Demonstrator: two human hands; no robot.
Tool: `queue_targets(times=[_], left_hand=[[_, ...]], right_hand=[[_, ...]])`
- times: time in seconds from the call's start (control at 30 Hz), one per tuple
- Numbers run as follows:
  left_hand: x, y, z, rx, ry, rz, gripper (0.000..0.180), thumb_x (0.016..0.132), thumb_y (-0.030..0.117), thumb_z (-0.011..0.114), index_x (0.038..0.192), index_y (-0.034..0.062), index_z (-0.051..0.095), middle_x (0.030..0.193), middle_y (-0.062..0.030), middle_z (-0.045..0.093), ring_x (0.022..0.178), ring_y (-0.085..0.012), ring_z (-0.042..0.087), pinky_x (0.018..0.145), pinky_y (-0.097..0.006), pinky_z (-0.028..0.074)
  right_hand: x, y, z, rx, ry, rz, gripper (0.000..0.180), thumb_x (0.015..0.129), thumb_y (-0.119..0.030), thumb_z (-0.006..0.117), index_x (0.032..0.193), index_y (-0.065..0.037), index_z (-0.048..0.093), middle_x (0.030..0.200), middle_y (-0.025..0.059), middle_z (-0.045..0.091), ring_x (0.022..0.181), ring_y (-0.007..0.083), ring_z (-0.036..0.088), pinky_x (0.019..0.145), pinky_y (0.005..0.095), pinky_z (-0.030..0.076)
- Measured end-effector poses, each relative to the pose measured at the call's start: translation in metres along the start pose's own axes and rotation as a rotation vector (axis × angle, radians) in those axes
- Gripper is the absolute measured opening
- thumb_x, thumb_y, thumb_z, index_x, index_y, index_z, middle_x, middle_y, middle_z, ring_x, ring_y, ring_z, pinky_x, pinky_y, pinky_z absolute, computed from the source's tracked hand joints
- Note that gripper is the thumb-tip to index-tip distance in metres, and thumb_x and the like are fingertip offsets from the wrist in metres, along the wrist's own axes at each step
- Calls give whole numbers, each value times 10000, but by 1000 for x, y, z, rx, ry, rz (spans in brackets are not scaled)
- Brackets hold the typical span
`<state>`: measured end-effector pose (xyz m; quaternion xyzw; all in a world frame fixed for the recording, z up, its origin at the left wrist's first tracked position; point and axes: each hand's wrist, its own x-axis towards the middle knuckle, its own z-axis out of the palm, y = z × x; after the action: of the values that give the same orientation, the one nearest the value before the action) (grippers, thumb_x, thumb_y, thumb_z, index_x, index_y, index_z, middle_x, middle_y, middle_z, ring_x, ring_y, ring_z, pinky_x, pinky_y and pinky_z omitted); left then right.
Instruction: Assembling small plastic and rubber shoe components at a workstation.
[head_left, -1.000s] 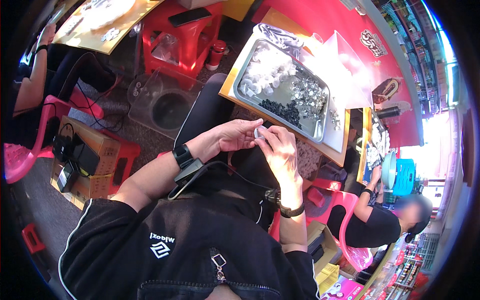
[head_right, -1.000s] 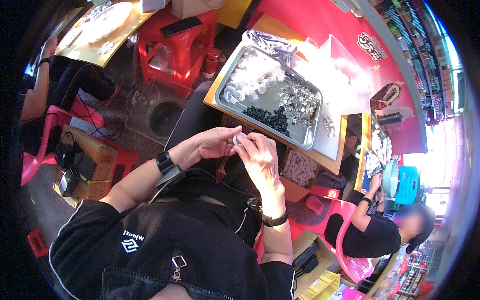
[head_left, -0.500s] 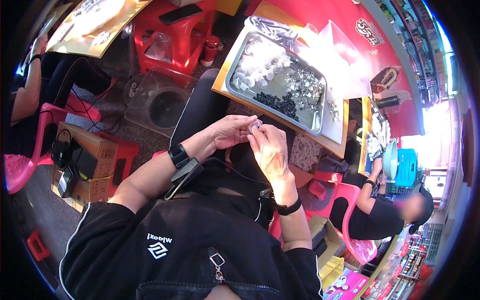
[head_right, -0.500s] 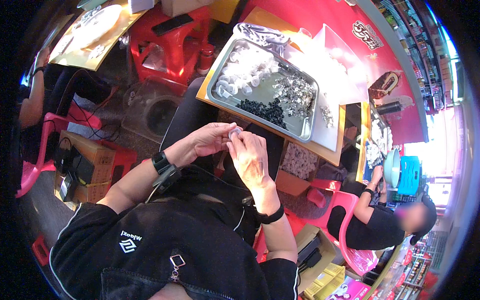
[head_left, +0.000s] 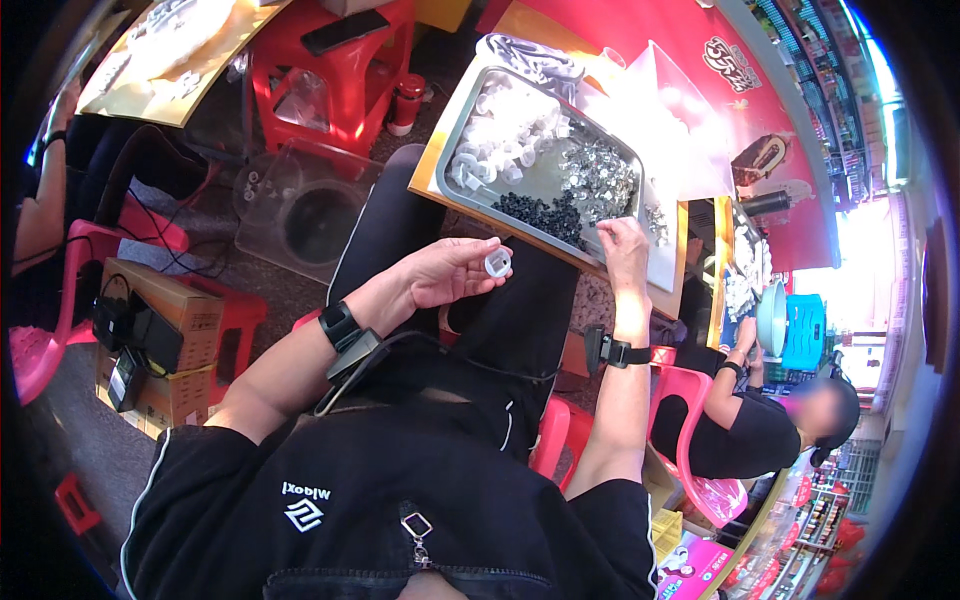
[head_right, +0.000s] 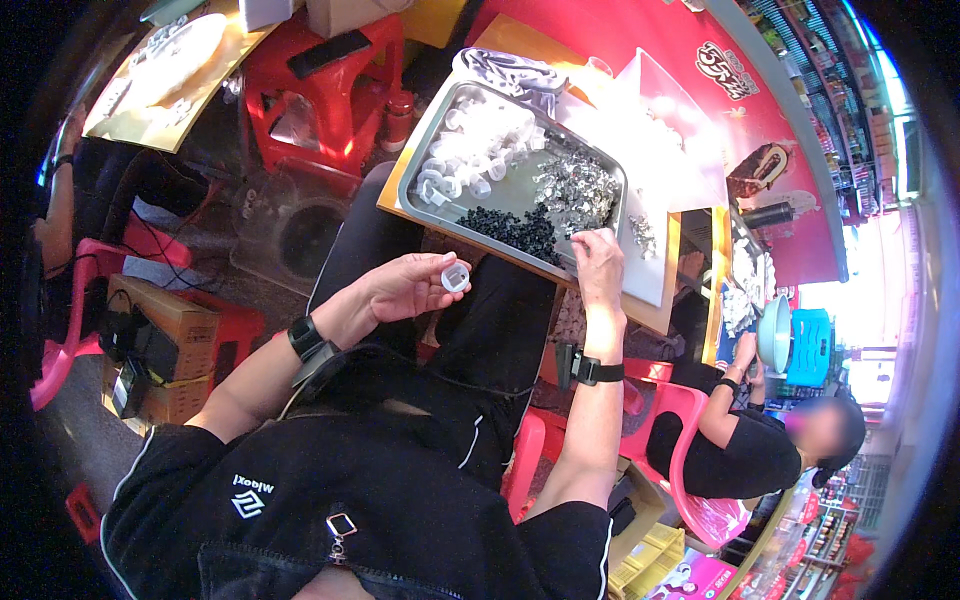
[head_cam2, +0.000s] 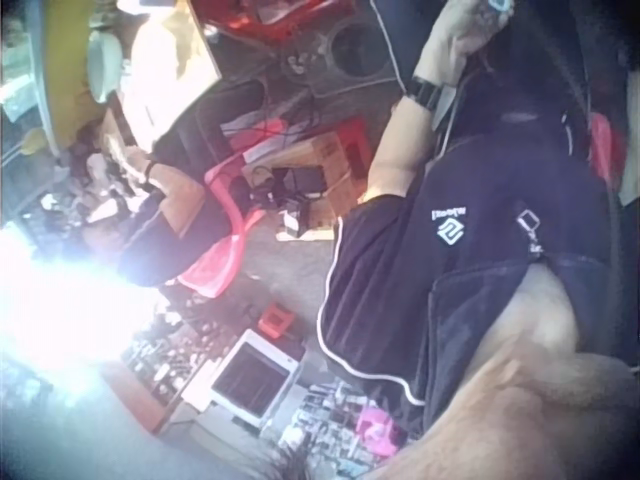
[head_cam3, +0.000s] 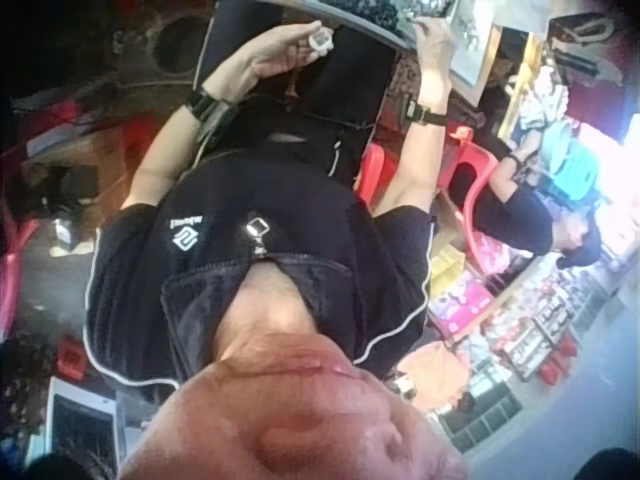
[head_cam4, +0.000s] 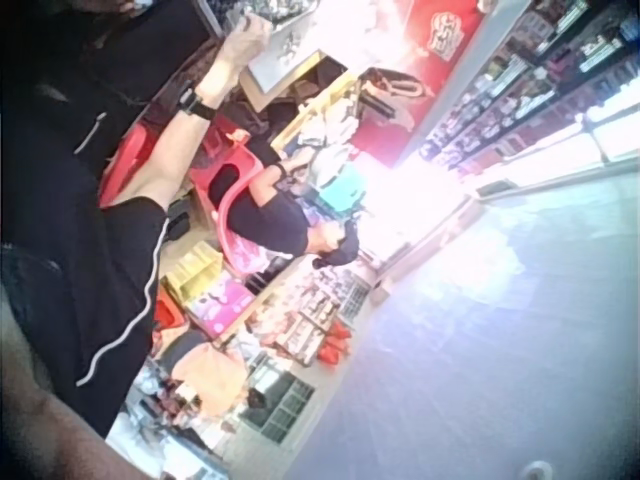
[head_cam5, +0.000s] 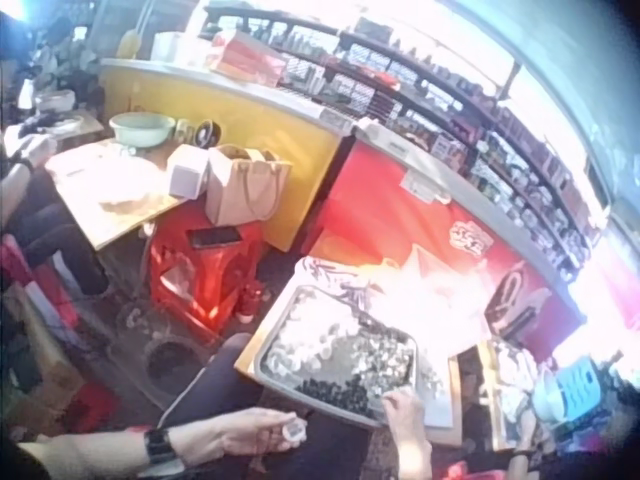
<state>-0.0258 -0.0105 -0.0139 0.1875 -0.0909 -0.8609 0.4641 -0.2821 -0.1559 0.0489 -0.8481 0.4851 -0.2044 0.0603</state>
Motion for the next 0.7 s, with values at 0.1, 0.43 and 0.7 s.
queue_targets(times=[0.1,0.43,0.7], left_hand=[[-1,0,-1,-7,16,-4,296,903,290,585,1037,28,605,919,-104,662,795,-143,654,709,-228,553],[0,1,-3,-20,2,-5,291,914,292,569,1050,37,603,925,-103,663,785,-136,653,704,-229,548],[-10,4,7,-61,31,-7,309,919,304,558,1062,32,593,915,-103,664,773,-140,659,662,-217,547]], right_hand=[[4,2,5,-27,-18,-95,97,769,-62,649,860,-27,662,845,124,591,786,291,604,700,368,479],[11,9,10,42,-49,-26,87,812,-78,623,873,-22,651,841,117,592,762,249,601,683,341,474],[-22,-39,-9,1561,-9,602,124,867,-35,604,978,19,598,860,91,612,659,114,521,621,232,454]])
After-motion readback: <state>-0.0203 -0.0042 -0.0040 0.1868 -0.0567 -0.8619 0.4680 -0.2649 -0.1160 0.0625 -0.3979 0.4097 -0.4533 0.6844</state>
